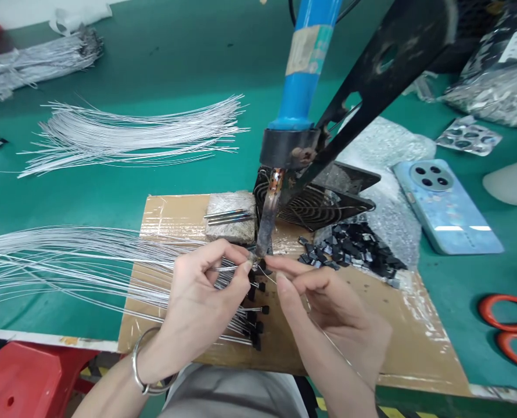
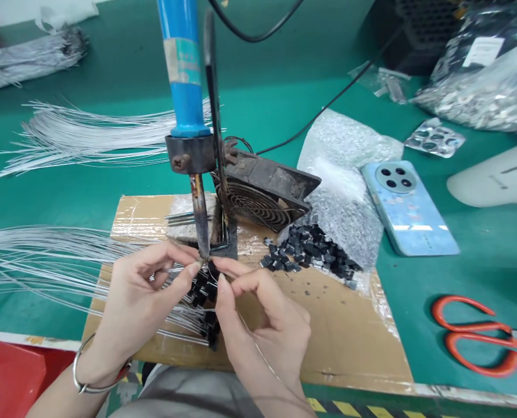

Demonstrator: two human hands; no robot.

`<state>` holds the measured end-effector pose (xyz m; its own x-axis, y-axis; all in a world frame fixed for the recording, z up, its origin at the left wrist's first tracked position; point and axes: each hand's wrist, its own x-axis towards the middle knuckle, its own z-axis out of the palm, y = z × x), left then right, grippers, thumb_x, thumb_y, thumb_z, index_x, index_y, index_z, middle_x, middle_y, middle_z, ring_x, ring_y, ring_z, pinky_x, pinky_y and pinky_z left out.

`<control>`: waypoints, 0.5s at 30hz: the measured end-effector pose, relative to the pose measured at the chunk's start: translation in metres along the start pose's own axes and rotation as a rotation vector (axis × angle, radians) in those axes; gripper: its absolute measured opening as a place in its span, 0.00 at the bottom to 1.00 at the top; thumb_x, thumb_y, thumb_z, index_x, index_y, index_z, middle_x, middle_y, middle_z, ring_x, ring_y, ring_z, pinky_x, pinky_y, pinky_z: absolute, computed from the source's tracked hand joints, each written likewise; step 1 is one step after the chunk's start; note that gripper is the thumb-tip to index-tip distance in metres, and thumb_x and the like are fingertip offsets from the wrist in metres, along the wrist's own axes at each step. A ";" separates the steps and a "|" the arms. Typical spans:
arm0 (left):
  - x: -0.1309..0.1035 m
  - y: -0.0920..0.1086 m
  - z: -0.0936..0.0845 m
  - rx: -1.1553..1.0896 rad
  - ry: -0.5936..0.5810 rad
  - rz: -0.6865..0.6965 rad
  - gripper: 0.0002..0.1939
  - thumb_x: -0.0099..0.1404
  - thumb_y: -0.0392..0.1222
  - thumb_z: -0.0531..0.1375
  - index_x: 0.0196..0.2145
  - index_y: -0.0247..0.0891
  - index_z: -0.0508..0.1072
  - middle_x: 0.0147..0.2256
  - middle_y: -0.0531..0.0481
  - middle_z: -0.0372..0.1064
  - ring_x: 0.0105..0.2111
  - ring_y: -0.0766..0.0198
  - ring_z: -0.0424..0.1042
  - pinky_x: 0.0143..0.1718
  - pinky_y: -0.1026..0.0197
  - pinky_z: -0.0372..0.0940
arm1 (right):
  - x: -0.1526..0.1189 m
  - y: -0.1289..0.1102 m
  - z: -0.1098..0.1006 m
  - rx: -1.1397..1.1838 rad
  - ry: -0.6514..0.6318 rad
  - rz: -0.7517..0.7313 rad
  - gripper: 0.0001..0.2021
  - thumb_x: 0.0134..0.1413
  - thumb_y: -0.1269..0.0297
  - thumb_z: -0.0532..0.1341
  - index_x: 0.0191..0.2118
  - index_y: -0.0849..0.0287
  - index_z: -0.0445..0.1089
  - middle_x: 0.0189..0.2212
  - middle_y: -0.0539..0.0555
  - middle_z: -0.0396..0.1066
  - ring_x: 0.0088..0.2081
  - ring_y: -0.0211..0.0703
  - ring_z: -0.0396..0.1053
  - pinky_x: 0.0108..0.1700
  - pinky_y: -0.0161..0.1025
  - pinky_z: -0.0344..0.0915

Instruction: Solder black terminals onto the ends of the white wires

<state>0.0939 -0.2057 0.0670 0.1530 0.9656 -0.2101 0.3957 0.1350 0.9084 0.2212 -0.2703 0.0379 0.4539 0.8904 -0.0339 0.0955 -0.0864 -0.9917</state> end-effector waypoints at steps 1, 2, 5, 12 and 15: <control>0.000 0.000 0.000 0.002 0.000 -0.001 0.06 0.60 0.34 0.61 0.25 0.37 0.75 0.30 0.48 0.77 0.30 0.63 0.72 0.25 0.65 0.59 | 0.000 0.000 0.000 -0.002 -0.002 0.000 0.11 0.57 0.64 0.66 0.26 0.54 0.67 0.40 0.54 0.81 0.44 0.49 0.78 0.49 0.45 0.72; -0.001 0.000 0.000 0.004 0.000 0.000 0.06 0.60 0.34 0.61 0.25 0.37 0.75 0.30 0.48 0.77 0.30 0.63 0.72 0.25 0.65 0.59 | 0.000 0.000 0.000 -0.003 -0.002 -0.001 0.11 0.57 0.64 0.66 0.26 0.54 0.67 0.40 0.54 0.81 0.45 0.49 0.78 0.49 0.45 0.72; -0.001 0.000 0.000 0.009 0.007 0.012 0.06 0.60 0.34 0.61 0.25 0.37 0.75 0.31 0.48 0.77 0.30 0.62 0.72 0.25 0.65 0.59 | 0.000 0.000 -0.001 -0.009 0.000 -0.011 0.11 0.58 0.64 0.66 0.26 0.53 0.67 0.40 0.54 0.81 0.45 0.50 0.78 0.48 0.45 0.73; -0.002 0.000 -0.001 -0.009 0.007 0.013 0.06 0.60 0.34 0.62 0.25 0.37 0.75 0.31 0.48 0.78 0.32 0.61 0.74 0.27 0.64 0.62 | -0.001 0.000 -0.001 -0.028 -0.001 -0.013 0.09 0.58 0.64 0.66 0.27 0.52 0.68 0.41 0.54 0.81 0.45 0.50 0.78 0.49 0.46 0.73; -0.003 -0.001 -0.001 -0.007 0.012 0.021 0.06 0.60 0.33 0.62 0.25 0.36 0.75 0.31 0.48 0.78 0.32 0.62 0.73 0.27 0.65 0.61 | -0.001 -0.001 0.000 -0.026 0.003 -0.012 0.09 0.57 0.63 0.66 0.27 0.52 0.69 0.41 0.53 0.81 0.45 0.50 0.78 0.48 0.45 0.73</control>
<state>0.0924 -0.2081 0.0670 0.1507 0.9707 -0.1871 0.3866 0.1163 0.9149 0.2209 -0.2715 0.0385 0.4553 0.8901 -0.0215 0.1237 -0.0871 -0.9885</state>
